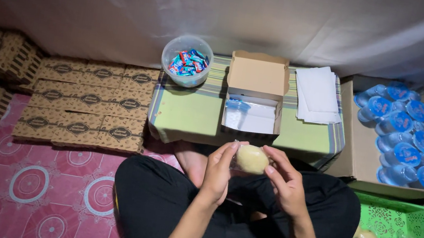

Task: Packing snack boxes with water cups, candies, and wrapped snacks

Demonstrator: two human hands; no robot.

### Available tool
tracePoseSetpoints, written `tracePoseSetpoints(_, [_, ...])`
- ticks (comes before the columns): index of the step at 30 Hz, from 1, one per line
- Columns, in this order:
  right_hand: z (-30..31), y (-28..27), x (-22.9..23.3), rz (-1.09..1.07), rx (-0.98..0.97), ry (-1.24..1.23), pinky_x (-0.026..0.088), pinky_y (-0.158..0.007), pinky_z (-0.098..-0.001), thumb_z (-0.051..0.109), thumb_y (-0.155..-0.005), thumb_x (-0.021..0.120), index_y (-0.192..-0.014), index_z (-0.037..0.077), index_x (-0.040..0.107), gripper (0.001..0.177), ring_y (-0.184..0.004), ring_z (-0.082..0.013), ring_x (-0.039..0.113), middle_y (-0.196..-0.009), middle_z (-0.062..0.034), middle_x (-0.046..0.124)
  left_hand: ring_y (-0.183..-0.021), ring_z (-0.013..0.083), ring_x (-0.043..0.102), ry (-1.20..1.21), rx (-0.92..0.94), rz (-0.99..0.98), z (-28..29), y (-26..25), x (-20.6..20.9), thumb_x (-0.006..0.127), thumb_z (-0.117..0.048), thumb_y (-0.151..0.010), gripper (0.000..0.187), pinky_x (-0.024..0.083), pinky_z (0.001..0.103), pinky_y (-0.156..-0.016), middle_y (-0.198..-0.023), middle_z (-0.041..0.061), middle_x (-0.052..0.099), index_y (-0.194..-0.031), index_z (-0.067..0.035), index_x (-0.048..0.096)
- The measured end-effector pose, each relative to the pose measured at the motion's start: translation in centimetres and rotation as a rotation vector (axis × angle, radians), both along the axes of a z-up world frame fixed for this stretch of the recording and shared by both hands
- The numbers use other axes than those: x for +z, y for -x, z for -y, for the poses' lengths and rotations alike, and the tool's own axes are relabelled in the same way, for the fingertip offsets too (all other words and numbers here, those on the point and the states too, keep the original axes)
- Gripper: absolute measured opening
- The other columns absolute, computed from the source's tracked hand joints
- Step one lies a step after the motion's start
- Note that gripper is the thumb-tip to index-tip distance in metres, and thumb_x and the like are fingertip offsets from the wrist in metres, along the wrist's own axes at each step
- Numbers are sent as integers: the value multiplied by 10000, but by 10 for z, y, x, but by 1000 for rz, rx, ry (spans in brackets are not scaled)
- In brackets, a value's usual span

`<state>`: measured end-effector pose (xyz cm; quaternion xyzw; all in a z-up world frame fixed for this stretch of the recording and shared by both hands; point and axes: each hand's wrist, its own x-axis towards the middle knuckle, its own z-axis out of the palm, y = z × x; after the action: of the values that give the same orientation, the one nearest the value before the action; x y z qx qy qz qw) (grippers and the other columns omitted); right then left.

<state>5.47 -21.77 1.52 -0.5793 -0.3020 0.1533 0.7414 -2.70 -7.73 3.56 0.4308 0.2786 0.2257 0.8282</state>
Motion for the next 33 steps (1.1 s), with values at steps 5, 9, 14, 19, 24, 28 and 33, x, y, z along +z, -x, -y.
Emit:
tracePoseSetpoints(5, [7, 0, 0, -102, 70, -12, 509, -621, -197, 57, -926, 604, -1389, -58, 588, 478, -1033, -188, 643, -1315, -173, 605, -1062, 231, 632, -323, -9, 150, -4, 4, -5, 511, -137, -1051, 404, 565, 413, -944, -1138, 188, 697, -1447, -84, 568])
tracePoseSetpoints(9, [15, -5, -14, -252, 97, -97, 569, -670, -279, 16, -874, 639, -1416, -130, 534, 571, -991, -212, 637, -1328, -209, 569, -1094, 150, 646, -522, -33, 136, -7, 7, -4, 546, -97, -1039, 310, 524, 365, -1011, -1164, 113, 753, -1293, -100, 724])
tracePoseSetpoints(14, [19, -3, -5, -386, 101, -185, 561, -908, -415, -13, -851, 635, -1435, -144, 509, 612, -1141, -283, 643, -1365, -231, 590, -1147, 162, 620, -309, -221, 296, -15, 14, -8, 554, -113, -1037, 374, 518, 381, -1031, -1272, 138, 701, -1394, -25, 624])
tracePoseSetpoints(19, [25, -5, -16, -481, 137, -299, 523, -981, -487, -30, -859, 600, -1455, -153, 468, 623, -1209, -357, 631, -1385, -298, 604, -1257, 235, 579, -141, -527, 471, -29, 28, -5, 614, -31, -983, 593, 481, 439, -1079, -1465, 183, 554, -1544, -1, 424])
tracePoseSetpoints(24, [18, 5, 4, -512, 176, -391, 495, -1020, -520, -25, -862, 596, -1454, -147, 460, 619, -1311, -403, 569, -1516, -337, 487, -1202, 238, 609, -204, -600, 485, -32, 28, 8, 691, 117, -881, 734, 559, 374, -1009, -1410, 66, 484, -1545, 1, 401])
tracePoseSetpoints(28, [13, 1, 3, -501, 155, -375, 485, -1038, -515, -14, -877, 581, -1459, -143, 450, 610, -1329, -398, 557, -1515, -336, 486, -1184, 236, 607, -246, -559, 460, -32, 19, -2, 736, 112, -847, 768, 570, 381, -1008, -1381, 62, 482, -1536, -9, 420])
tracePoseSetpoints(33, [3, -6, 21, -222, 41, -86, 428, -1125, -407, 43, -953, 575, -1491, -33, 475, 553, -1382, -245, 507, -1510, -195, 552, -1240, 252, 540, -470, -477, 283, -44, 6, -16, 714, 96, -872, 713, 504, 418, -1054, -1431, 94, 513, -1525, -67, 476])
